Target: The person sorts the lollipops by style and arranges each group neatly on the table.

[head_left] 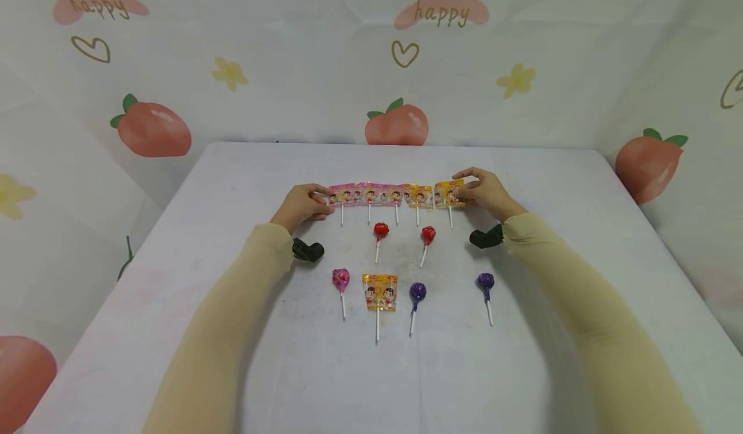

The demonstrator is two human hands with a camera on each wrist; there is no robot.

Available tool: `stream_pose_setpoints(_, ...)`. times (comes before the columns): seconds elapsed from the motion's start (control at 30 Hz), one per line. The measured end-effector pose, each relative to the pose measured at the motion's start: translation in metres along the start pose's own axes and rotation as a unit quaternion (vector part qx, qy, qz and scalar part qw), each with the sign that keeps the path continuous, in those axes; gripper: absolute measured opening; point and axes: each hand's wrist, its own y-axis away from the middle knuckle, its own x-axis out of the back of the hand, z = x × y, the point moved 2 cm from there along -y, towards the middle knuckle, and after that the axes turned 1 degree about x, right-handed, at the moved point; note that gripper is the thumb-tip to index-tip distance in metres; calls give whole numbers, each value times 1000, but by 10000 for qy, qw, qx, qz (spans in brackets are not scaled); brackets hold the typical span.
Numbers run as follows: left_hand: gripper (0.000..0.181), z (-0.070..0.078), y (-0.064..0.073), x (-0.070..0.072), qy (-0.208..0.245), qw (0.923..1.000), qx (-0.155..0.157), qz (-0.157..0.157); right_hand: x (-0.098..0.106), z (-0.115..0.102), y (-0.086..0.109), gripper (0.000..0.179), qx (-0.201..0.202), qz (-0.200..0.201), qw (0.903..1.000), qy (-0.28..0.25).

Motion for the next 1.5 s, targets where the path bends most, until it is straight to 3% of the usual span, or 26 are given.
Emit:
stream_pose_setpoints(0.2,45,-1,-2,-1,3,10000,1,3,-3,2,-4,48,-108,-156,9996,-198)
stream_pose_setpoints(0.43,45,0,0,0,-3,10000,-9,10,-6,-2,-5,49,-99,90,9969,771)
stream_pose_setpoints(0.67,44,0,-1,0,4,10000,-13,-8,-6,-3,-9,49,-423,251,9962,724)
stream_pose_setpoints(0.97,44,0,0,0,-80,10000,1,6,-1,0,-10,46,-481,430,9873,1451)
stream_pose_setpoints(1.5,46,1,2,1,15,9999,-154,-64,0,1,-9,47,-697,365,9844,1572)
